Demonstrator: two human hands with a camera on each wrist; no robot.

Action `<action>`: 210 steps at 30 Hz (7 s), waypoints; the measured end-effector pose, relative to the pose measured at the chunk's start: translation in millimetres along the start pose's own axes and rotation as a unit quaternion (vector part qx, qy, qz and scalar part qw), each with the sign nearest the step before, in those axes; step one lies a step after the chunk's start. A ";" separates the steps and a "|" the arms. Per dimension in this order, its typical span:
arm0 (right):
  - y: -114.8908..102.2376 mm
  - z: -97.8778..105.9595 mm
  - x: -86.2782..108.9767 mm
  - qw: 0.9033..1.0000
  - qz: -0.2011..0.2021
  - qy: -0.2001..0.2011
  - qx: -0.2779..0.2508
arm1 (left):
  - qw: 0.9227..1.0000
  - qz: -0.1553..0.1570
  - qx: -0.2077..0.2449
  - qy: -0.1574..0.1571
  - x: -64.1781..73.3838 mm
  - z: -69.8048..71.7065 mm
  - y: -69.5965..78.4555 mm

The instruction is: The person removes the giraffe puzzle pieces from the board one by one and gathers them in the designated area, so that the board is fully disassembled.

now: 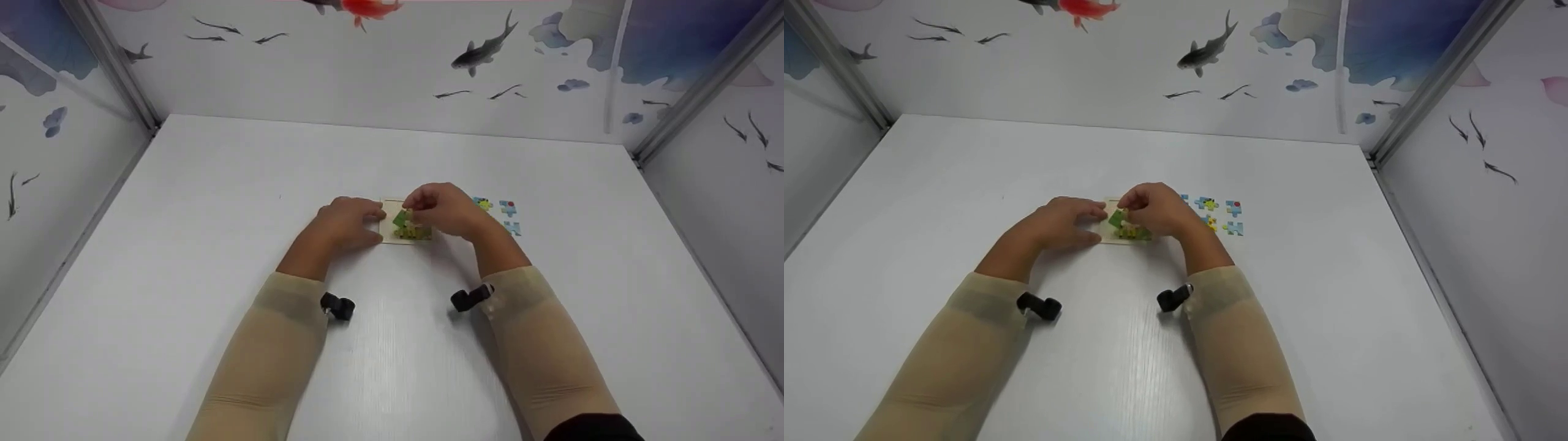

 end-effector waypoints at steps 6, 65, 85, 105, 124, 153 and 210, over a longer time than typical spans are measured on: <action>8.0 33.2 14.7 0.999 -0.045 0.023 0.002 | 1.000 0.005 0.002 0.008 -0.1 -1.6 0.8; 10.4 32.3 21.0 0.997 -0.054 0.004 0.057 | 1.000 0.022 0.003 -0.003 3.2 -0.3 1.9; 10.5 -5.4 3.1 0.996 -0.041 -0.019 0.083 | 1.000 0.005 0.003 0.014 3.4 0.9 2.5; 10.8 -13.3 2.4 0.989 -0.048 -0.026 0.137 | 1.000 0.002 0.004 0.019 2.9 0.1 2.4; 7.9 18.3 15.8 1.000 0.000 0.000 0.028 | 1.000 -0.002 0.004 0.003 1.3 1.6 3.4; 70.8 116.5 62.2 0.992 -0.125 -0.019 0.023 | 1.000 0.001 0.007 0.015 4.4 0.9 2.6; 21.4 18.1 10.2 0.994 -0.049 -0.010 0.097 | 1.000 -0.003 0.009 0.018 2.9 -1.2 -0.7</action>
Point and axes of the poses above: each hand's wrist, its own x-axis away from the middle knuckle, its own z-axis out of the back of the hand, y = z × x, the point moved 3 cm from there along -x, towards the middle knuckle, and after that the axes turned 11 degrees about -x, right-handed, at the moved point
